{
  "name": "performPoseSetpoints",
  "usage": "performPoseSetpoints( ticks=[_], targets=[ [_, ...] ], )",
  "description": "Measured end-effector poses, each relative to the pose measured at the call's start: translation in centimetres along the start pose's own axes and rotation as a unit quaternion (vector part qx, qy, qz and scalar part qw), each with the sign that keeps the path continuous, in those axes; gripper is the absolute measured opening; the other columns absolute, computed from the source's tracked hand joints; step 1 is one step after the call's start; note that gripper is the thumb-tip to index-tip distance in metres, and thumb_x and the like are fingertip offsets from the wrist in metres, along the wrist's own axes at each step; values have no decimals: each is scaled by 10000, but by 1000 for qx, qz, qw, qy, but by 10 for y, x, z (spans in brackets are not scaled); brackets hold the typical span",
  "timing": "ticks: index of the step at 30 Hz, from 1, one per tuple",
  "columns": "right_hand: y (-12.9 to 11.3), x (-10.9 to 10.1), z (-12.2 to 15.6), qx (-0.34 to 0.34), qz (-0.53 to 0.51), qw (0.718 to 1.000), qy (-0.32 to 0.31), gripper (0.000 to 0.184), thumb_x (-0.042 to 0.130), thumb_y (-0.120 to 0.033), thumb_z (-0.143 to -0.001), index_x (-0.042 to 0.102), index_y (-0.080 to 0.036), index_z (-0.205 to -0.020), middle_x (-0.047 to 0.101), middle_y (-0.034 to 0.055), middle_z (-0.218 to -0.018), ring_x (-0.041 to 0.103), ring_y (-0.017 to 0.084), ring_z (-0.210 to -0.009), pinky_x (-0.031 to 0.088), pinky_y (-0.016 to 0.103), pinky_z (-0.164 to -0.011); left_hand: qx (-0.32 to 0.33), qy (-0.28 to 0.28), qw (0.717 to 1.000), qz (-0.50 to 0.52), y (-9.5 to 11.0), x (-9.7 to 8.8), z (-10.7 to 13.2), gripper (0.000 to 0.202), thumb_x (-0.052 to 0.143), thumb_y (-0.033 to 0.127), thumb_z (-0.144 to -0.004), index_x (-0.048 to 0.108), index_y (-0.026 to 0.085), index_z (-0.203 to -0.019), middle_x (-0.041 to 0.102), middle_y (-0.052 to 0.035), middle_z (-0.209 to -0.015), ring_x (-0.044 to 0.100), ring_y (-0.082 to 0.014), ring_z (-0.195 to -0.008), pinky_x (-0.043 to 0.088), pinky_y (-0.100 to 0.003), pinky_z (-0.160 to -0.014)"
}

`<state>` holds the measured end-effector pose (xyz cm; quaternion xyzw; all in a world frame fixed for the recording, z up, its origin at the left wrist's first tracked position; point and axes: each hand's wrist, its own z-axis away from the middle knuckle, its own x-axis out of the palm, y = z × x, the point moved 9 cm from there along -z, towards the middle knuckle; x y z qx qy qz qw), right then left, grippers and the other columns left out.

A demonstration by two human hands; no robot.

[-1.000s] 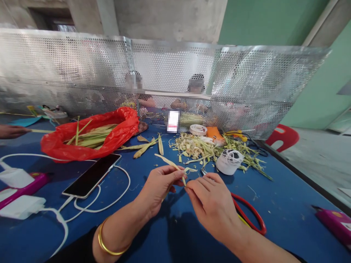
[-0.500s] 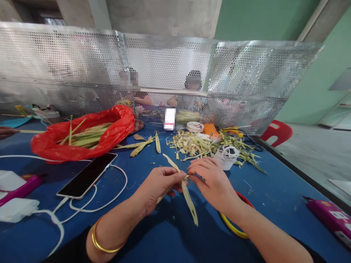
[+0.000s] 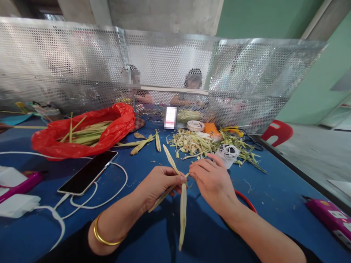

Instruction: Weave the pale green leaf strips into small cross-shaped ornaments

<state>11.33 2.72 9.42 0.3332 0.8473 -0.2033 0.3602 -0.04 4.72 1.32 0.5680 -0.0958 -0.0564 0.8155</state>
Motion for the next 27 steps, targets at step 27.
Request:
performPoseSetpoints(
  ticks=[27],
  targets=[
    [17, -5, 5, 130, -120, 984, 11, 172, 526, -297, -889, 662, -199, -922, 633, 61, -905, 569, 198, -849, 384, 335, -760, 56, -13, 998, -35, 5, 2, -1, 175, 690, 267, -679, 723, 145, -801, 670, -9, -634, 563, -92, -519, 408, -186, -486]
  ],
)
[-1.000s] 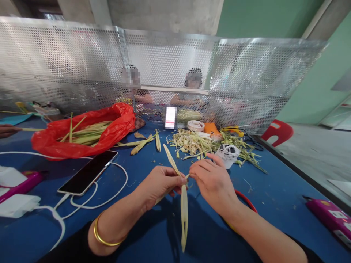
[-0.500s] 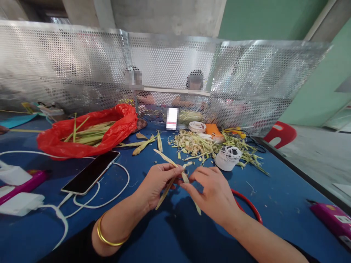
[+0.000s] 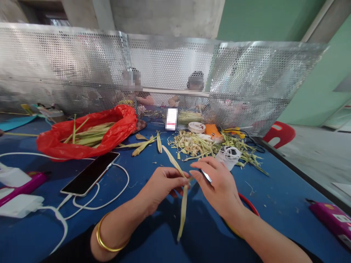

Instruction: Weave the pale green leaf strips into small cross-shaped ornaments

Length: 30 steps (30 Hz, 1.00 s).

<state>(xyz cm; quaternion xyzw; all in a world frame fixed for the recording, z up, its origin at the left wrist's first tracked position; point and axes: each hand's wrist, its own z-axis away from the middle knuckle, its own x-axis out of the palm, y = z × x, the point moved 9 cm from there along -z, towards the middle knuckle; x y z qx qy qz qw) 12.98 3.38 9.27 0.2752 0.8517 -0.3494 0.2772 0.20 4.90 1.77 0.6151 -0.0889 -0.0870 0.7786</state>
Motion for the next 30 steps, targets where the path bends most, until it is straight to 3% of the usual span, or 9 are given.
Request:
performPoseSetpoints(
  ticks=[3, 5, 8, 10, 15, 21, 24, 27, 30],
  targets=[
    [17, 19, -1, 98, -139, 981, -89, 161, 582, -317, -833, 693, -207, -794, 611, 34, -813, 568, 177, -757, 424, 304, -692, -16, -83, 996, -40, -3, 17, 5, 130, 677, 248, -665, 715, 135, -716, 676, -24, -651, 556, -96, -516, 402, -192, -475],
    [23, 36, 5, 177, -250, 940, -148, 153, 621, -313, -785, 667, -188, -707, 576, 10, -718, 538, 147, -658, 425, 273, -612, -26, -119, 991, -60, -6, 26, 8, 127, 664, 250, -665, 714, 137, -695, 676, -26, -656, 554, -97, -517, 388, -189, -462],
    [27, 50, 14, 261, -371, 876, -164, 152, 660, -311, -733, 607, -173, -694, 532, -23, -630, 478, 113, -576, 395, 243, -542, -30, -128, 989, -71, -7, 30, 8, 197, 629, 322, -706, 709, 144, -673, 684, -35, -666, 561, -101, -520, 370, -186, -446],
    [29, 52, 15, 273, -396, 864, -148, 192, 660, -317, -726, 555, -177, -644, 482, -43, -584, 430, 99, -546, 366, 232, -517, -28, -120, 989, -81, -7, 29, 8, 242, 615, 358, -718, 704, 143, -651, 686, -43, -664, 556, -100, -511, 358, -185, -440],
    [33, 45, 12, 249, -351, 899, -88, 251, 667, -309, -697, 503, -180, -559, 449, -44, -569, 389, 99, -557, 338, 230, -521, -27, -116, 987, -111, -7, 29, 9, 242, 630, 364, -693, 707, 138, -654, 677, -42, -640, 548, -101, -493, 335, -189, -433],
    [30, 46, 11, 245, -349, 899, -98, 275, 643, -383, -742, 532, -179, -594, 448, -48, -550, 406, 96, -529, 347, 225, -499, -54, -108, 985, -125, -15, 28, 9, 231, 642, 371, -679, 696, 145, -680, 673, -32, -626, 541, -99, -481, 338, -186, -427],
    [28, 38, 7, 201, -310, 925, -84, 166, 602, -342, -790, 652, -184, -790, 598, -6, -678, 538, 133, -635, 435, 246, -594, -44, -87, 990, -104, -14, 24, 5, 231, 642, 368, -696, 680, 143, -661, 631, -7, -569, 533, -92, -454, 327, -181, -406],
    [25, 22, 2, 130, -217, 967, -35, 242, 565, -308, -832, 647, -208, -1036, 675, 52, -903, 617, 186, -819, 489, 303, -734, -32, -13, 999, -21, -10, 7, 0, 266, 665, 394, -706, 638, 140, -630, 581, 17, -531, 534, -81, -448, 312, -166, -386],
    [15, 8, -1, 33, -93, 995, -7, 202, 528, -276, -872, 652, -215, -1019, 679, 81, -971, 619, 220, -917, 487, 353, -805, -34, 33, 995, 84, -8, -5, -3, 276, 704, 403, -693, 635, 135, -687, 593, 18, -574, 551, -73, -468, 329, -155, -387]
  ],
)
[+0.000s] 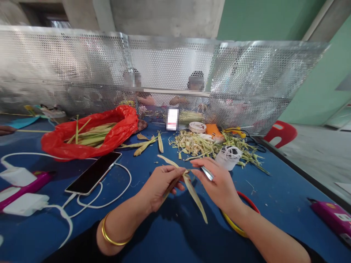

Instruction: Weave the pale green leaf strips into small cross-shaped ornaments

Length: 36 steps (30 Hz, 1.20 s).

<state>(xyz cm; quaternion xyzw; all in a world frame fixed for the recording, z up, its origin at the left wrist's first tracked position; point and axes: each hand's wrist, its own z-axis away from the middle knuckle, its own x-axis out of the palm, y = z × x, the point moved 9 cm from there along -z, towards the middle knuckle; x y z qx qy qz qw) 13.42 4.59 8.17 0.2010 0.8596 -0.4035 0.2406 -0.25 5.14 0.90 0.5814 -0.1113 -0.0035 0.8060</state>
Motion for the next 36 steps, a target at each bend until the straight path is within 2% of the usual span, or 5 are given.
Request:
performPoseSetpoints(
  ticks=[5, 14, 22, 30, 36],
  targets=[
    [-13, 1, -3, -109, 98, 989, -29, 259, 500, -162, -877, 630, -233, -1089, 664, 80, -1098, 582, 248, -1064, 451, 440, -887, -12, -3, 998, 55, 0, 0, 0, 329, 708, 436, -697, 651, 124, -780, 618, 5, -613, 584, -80, -476, 353, -160, -394],
    [-27, 6, 1, -178, 145, 973, -17, 195, 516, -99, -868, 661, -226, -901, 702, 31, -919, 602, 216, -997, 379, 435, -939, -39, -68, 997, -9, -8, 15, 5, 312, 725, 422, -654, 641, 122, -685, 638, -8, -584, 580, -88, -467, 377, -178, -439],
    [-35, -1, 10, -142, 172, 974, 33, 167, 553, -283, -885, 611, -184, -1006, 670, 57, -838, 601, 201, -781, 395, 378, -807, 41, 94, 992, 72, 7, -15, 4, 322, 731, 413, -674, 660, 136, -823, 688, -36, -684, 670, -156, -646, 439, -208, -545],
    [-29, 22, 13, -122, 156, 980, -36, 173, 475, -175, -910, 576, -204, -772, 640, -12, -677, 572, 137, -628, 327, 361, -875, 5, 96, 988, 122, 1, -15, 4, 310, 720, 426, -690, 642, 142, -788, 716, -55, -731, 638, -112, -547, 403, -179, -453],
    [-36, 3, 8, -129, 132, 983, -13, 143, 532, -275, -877, 633, -201, -809, 625, 10, -684, 567, 157, -655, 372, 346, -792, 43, 69, 995, 50, 6, -11, 1, 276, 721, 391, -676, 624, 134, -652, 642, -12, -586, 587, -97, -461, 364, -173, -389]
  ],
)
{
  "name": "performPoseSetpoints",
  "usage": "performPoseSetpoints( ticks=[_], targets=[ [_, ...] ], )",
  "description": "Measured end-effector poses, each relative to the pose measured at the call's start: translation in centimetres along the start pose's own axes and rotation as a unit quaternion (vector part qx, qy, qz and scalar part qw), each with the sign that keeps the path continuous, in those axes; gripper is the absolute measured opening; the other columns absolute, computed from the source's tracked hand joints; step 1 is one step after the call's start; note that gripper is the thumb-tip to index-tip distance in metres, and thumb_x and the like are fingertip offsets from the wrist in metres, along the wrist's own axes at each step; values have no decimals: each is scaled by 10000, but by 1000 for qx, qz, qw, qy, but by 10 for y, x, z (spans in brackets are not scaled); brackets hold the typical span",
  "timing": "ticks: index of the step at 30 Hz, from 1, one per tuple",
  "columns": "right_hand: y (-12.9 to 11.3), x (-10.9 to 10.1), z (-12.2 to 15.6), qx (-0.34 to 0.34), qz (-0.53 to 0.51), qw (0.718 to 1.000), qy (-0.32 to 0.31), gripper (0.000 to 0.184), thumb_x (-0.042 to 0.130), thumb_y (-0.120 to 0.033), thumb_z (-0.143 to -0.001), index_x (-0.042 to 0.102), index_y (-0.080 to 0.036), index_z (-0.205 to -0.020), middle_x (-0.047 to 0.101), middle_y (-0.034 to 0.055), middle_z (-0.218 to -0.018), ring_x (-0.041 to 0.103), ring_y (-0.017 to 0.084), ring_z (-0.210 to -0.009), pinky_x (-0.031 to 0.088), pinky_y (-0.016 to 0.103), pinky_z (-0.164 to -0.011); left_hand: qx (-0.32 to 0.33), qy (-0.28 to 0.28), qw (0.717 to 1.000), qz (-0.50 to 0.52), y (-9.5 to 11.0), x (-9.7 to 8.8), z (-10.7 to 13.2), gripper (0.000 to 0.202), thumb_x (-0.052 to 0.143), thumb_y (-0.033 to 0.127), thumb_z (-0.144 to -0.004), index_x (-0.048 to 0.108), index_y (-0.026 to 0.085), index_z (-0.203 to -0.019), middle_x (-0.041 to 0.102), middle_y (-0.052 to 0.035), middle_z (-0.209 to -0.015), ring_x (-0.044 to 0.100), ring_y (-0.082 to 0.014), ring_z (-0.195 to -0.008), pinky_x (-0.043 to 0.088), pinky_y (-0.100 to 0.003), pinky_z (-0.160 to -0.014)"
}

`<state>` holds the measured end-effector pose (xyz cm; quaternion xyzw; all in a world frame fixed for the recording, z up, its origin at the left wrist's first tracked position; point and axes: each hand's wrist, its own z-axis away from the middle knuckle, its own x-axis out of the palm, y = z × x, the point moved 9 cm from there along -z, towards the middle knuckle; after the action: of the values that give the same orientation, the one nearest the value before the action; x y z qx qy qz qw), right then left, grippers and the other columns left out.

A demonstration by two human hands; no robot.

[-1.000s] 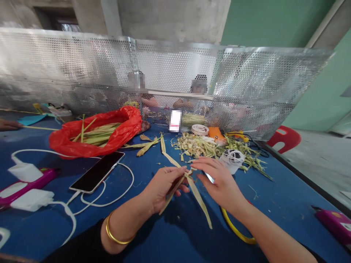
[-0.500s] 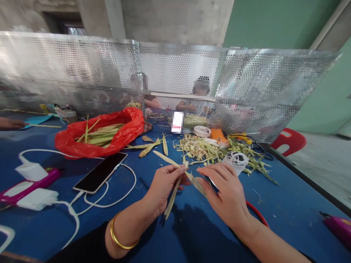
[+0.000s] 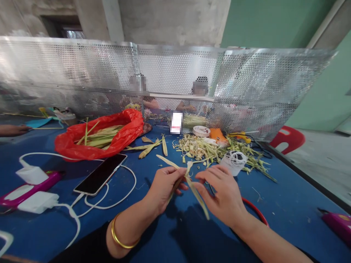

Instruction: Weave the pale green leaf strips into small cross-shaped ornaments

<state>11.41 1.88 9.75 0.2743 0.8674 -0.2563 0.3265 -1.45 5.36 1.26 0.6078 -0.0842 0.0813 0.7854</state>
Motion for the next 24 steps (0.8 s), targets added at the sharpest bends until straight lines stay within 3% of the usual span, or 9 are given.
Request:
performPoseSetpoints(
  ticks=[3, 5, 7, 10, 12, 15, 17, 19, 24],
  targets=[
    [17, -9, -3, 80, -38, 996, 30, 169, 561, -325, -863, 680, -205, -851, 637, 33, -740, 581, 176, -706, 392, 330, -731, 11, -89, 989, -117, 0, 19, 8, 308, 697, 431, -690, 649, 128, -659, 633, -13, -554, 594, -108, -458, 369, -174, -403],
    [31, 3, -2, 155, -133, 979, -21, 209, 571, -353, -852, 695, -208, -767, 634, 30, -728, 576, 170, -695, 412, 310, -691, -17, -160, 973, -167, -7, 33, 17, 310, 669, 437, -712, 665, 130, -674, 647, -23, -571, 597, -109, -454, 359, -173, -402],
    [37, 24, 3, 232, -281, 926, -99, 249, 591, -386, -828, 686, -193, -703, 630, 23, -698, 566, 154, -664, 431, 283, -642, -41, -209, 957, -195, -14, 43, 25, 305, 642, 433, -731, 661, 137, -659, 647, -23, -569, 595, -107, -447, 353, -172, -399],
    [33, 48, 14, 323, -473, 804, -162, 216, 672, -379, -749, 671, -162, -744, 636, 12, -689, 567, 135, -640, 448, 256, -615, -61, -237, 941, -234, -22, 50, 31, 315, 615, 430, -737, 620, 149, -595, 616, -7, -515, 587, -110, -435, 356, -175, -397],
    [31, 53, 18, 350, -515, 765, -163, 191, 708, -330, -703, 644, -161, -765, 622, -9, -661, 565, 127, -617, 448, 245, -600, -63, -244, 934, -254, -27, 52, 31, 311, 609, 431, -731, 604, 155, -588, 613, -2, -514, 585, -113, -430, 350, -179, -391],
    [34, 41, 17, 326, -401, 848, -119, 116, 661, -279, -734, 596, -185, -715, 573, -35, -602, 521, 115, -559, 408, 231, -541, -63, -233, 934, -264, -32, 51, 27, 310, 607, 436, -725, 599, 156, -591, 614, -2, -518, 567, -107, -410, 326, -180, -377],
    [26, 18, 11, 234, -246, 940, -47, 99, 597, -256, -796, 588, -198, -716, 584, -23, -623, 511, 119, -563, 395, 251, -567, -59, -202, 947, -242, -30, 45, 22, 321, 589, 436, -737, 593, 157, -579, 591, 6, -487, 539, -97, -389, 314, -178, -374],
    [2, -2, 7, 93, -99, 990, 22, 112, 541, -215, -848, 594, -199, -752, 613, -1, -660, 524, 129, -590, 392, 291, -646, -40, -158, 968, -193, -23, 39, 16, 304, 580, 410, -748, 597, 156, -582, 575, 16, -472, 522, -88, -393, 319, -175, -387],
    [-53, -5, 22, -170, 106, 979, 48, 165, 525, -109, -851, 629, -137, -975, 669, 59, -762, 578, 172, -684, 368, 346, -687, -15, -51, 997, -48, -8, 20, 7, 278, 660, 389, -709, 592, 150, -585, 527, 38, -442, 427, -63, -372, 283, -177, -373]
  ],
)
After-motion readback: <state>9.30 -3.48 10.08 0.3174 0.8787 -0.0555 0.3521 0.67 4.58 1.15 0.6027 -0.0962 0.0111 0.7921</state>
